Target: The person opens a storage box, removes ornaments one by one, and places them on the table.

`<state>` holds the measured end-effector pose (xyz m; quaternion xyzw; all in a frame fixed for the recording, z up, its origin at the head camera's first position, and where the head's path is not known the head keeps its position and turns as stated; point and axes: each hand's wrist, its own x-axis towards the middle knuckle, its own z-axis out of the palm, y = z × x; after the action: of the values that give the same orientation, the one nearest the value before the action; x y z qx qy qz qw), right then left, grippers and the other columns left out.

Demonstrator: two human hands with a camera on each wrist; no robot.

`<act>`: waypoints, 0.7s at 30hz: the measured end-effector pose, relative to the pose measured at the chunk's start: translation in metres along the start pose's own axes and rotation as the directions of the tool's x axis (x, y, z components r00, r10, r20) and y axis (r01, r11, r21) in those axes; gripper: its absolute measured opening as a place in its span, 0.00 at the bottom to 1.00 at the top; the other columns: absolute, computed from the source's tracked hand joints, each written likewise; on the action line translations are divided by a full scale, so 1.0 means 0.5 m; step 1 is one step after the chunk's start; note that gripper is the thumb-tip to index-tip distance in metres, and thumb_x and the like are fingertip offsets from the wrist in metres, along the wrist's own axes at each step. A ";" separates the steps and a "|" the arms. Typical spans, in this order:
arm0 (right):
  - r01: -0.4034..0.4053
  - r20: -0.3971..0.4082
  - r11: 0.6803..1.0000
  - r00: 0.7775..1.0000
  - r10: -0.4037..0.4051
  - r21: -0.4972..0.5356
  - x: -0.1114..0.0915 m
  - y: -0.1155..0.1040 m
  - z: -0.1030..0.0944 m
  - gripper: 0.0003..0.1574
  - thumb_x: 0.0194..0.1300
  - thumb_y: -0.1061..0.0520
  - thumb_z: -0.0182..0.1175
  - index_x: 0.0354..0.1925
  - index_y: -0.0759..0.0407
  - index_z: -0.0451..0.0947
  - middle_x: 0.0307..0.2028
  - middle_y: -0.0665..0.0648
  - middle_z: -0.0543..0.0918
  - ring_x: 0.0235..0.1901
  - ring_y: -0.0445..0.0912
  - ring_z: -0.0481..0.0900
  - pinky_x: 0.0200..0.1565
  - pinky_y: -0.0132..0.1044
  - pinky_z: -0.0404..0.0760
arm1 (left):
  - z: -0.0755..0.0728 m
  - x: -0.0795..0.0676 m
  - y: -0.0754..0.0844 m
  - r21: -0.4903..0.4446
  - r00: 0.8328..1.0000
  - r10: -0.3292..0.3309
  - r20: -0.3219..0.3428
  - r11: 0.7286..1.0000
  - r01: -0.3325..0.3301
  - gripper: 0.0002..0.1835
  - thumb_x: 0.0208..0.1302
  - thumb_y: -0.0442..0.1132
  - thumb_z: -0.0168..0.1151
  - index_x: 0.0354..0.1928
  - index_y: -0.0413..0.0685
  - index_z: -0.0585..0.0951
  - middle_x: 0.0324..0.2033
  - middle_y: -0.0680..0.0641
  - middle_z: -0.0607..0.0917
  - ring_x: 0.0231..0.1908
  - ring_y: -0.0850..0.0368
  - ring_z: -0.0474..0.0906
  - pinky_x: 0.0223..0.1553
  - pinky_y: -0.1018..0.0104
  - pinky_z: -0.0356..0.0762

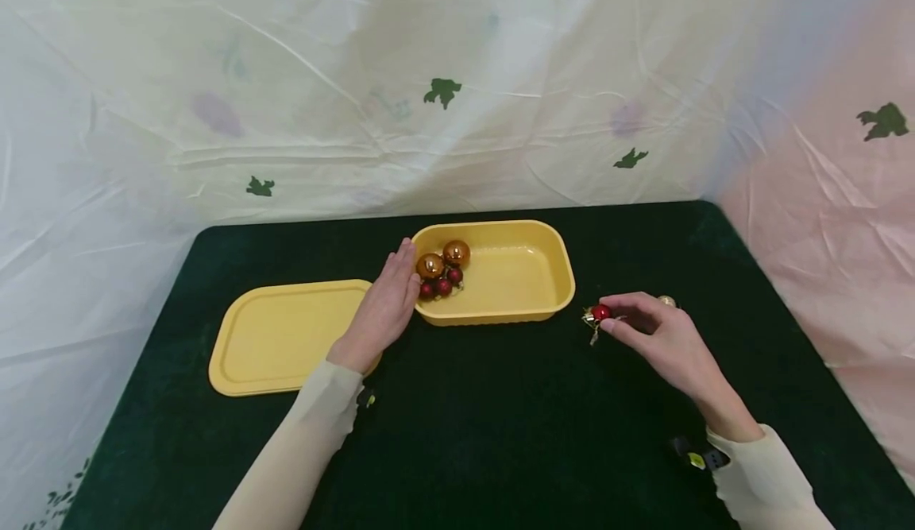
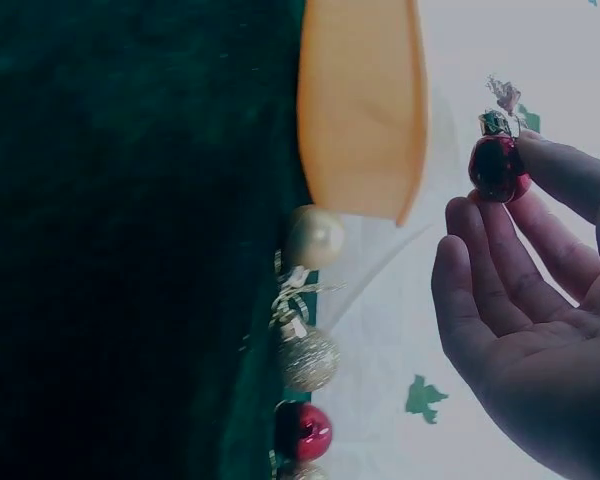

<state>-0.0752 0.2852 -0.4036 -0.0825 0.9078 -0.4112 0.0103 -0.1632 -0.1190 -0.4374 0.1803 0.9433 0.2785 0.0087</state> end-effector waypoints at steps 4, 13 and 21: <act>-0.001 0.021 1.000 1.000 0.001 -0.003 -0.006 0.015 0.002 0.19 0.75 0.47 0.64 0.60 0.49 0.81 0.52 0.51 0.85 0.46 0.40 0.83 0.45 0.26 0.82 | -0.001 -0.001 0.002 0.006 1.000 -0.005 0.007 1.000 0.005 0.32 0.85 0.43 0.40 0.82 0.40 0.48 0.82 0.41 0.48 0.81 0.50 0.44 0.80 0.53 0.43; 0.001 0.046 0.999 0.999 0.000 -0.037 -0.012 0.049 0.007 0.18 0.74 0.48 0.65 0.59 0.48 0.82 0.52 0.53 0.84 0.45 0.41 0.83 0.42 0.31 0.83 | -0.001 -0.002 0.002 0.003 1.000 -0.016 0.014 1.000 0.016 0.32 0.85 0.44 0.40 0.83 0.41 0.47 0.82 0.42 0.46 0.81 0.51 0.43 0.80 0.54 0.42; -0.004 0.060 0.996 0.998 0.009 -0.084 -0.009 0.067 0.015 0.18 0.72 0.49 0.67 0.58 0.50 0.83 0.52 0.54 0.84 0.44 0.44 0.85 0.40 0.33 0.84 | -0.001 -0.001 0.002 0.000 1.000 -0.023 0.022 1.000 0.023 0.32 0.85 0.44 0.39 0.83 0.42 0.47 0.83 0.43 0.46 0.81 0.52 0.43 0.80 0.54 0.42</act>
<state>-0.0747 0.3019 -0.4340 -0.0921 0.9237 -0.3702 0.0357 -0.1627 -0.1188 -0.4364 0.1725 0.9451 0.2767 0.0222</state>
